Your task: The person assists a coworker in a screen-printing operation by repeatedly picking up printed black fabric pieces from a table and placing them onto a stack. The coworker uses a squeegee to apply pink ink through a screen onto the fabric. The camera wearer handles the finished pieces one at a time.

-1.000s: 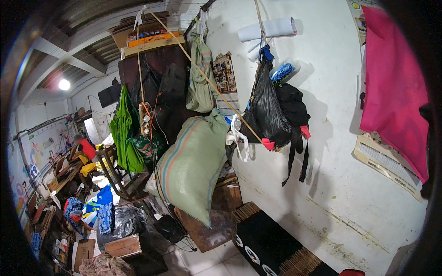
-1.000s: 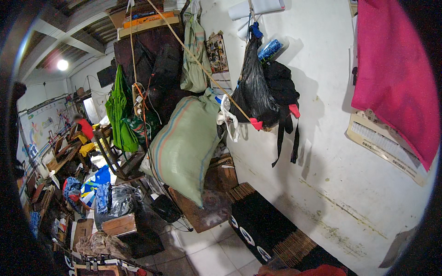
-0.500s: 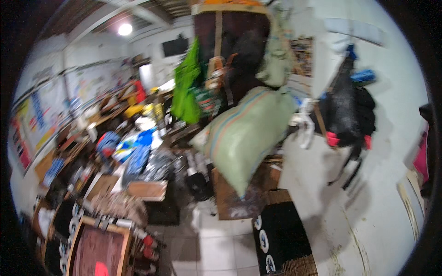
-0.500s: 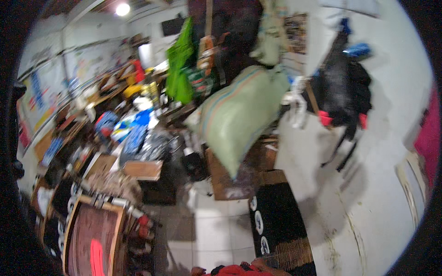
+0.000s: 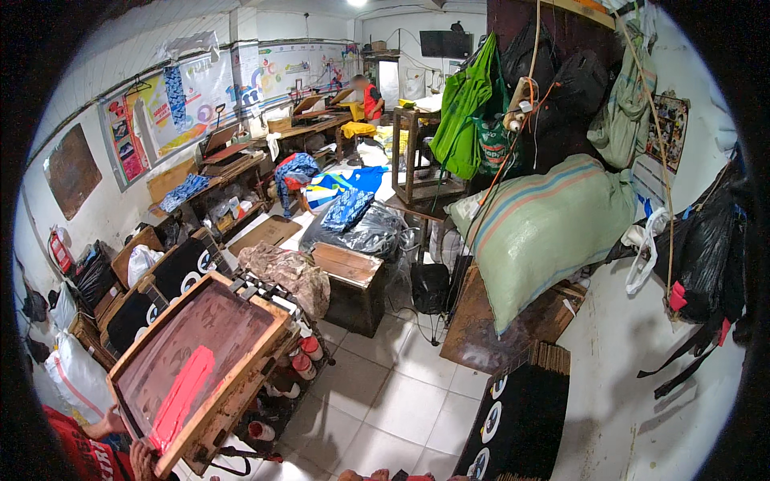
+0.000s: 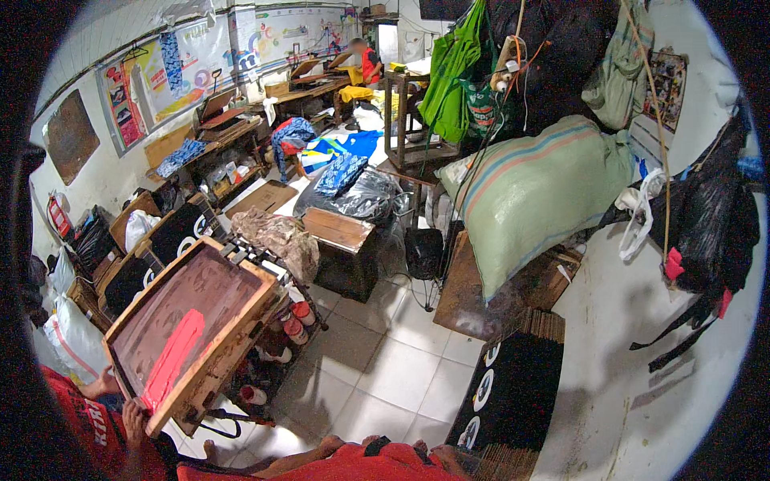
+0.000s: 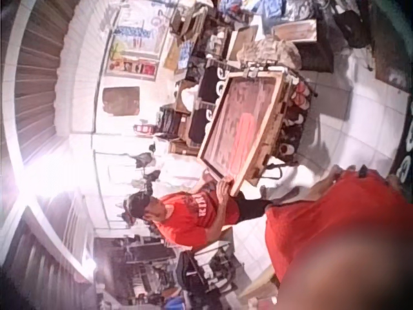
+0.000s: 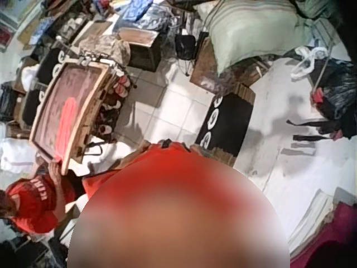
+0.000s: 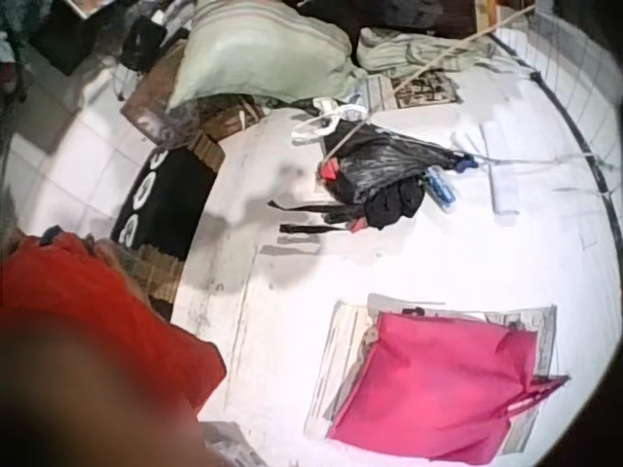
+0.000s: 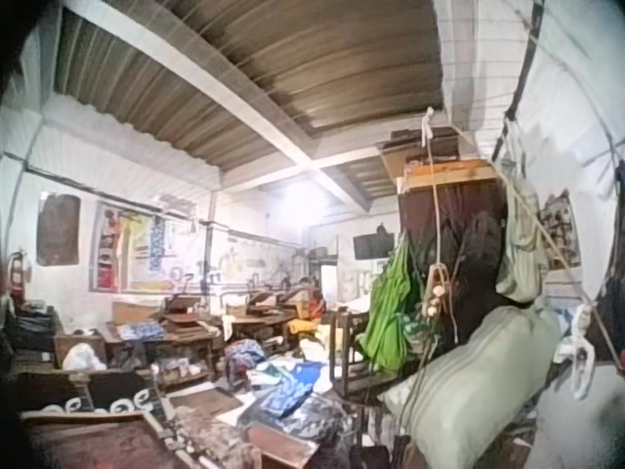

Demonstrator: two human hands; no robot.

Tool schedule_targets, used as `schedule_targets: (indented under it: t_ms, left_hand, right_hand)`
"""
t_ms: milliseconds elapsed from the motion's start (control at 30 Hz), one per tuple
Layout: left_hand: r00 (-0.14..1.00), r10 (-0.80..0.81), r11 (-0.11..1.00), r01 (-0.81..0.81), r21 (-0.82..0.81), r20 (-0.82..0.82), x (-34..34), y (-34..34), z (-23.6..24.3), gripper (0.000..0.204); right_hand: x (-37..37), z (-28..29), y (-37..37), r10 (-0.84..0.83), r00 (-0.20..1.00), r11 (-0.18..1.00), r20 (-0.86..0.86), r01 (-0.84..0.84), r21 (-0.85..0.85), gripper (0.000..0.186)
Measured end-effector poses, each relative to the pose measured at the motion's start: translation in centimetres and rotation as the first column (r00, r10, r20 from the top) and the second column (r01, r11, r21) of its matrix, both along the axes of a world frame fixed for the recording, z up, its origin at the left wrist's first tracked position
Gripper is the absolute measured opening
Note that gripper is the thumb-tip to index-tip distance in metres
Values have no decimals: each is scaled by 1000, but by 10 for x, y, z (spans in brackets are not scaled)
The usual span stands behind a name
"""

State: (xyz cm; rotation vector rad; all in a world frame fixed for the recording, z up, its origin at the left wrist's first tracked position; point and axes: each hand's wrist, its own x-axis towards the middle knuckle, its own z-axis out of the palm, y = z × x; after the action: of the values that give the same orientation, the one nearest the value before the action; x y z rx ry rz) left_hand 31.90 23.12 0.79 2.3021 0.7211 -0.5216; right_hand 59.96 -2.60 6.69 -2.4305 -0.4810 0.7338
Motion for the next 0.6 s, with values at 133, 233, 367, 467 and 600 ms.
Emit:
schedule_targets:
  t_ms: [133,233,367,467,600]
  left_hand:
    - [998,53,998,-54,-20,-16,3,-6,3,23]
    - [996,89,995,-90,-34,-25,1,-11,7,23]
    - [991,127,991,-129,-46,-37,1,-13,12,24]
    - [987,156,986,-158,-53,-40,2,-12,15,24]
    - [978,204,976,-206,-69,-40,1,-13,19,25]
  right_hand:
    - [-7,-13,-6,19,999,1000,-34,-19,-10,19]
    - [-10,-21,-9,19,998,1000,-61,-20,-11,19]
    - [-13,-32,-15,28,995,999,-92,-30,-21,19]
    - [-18,-42,-20,34,992,999,-120,-38,-29,19]
    - [-25,-56,-27,42,988,997,-149,-50,-51,20]
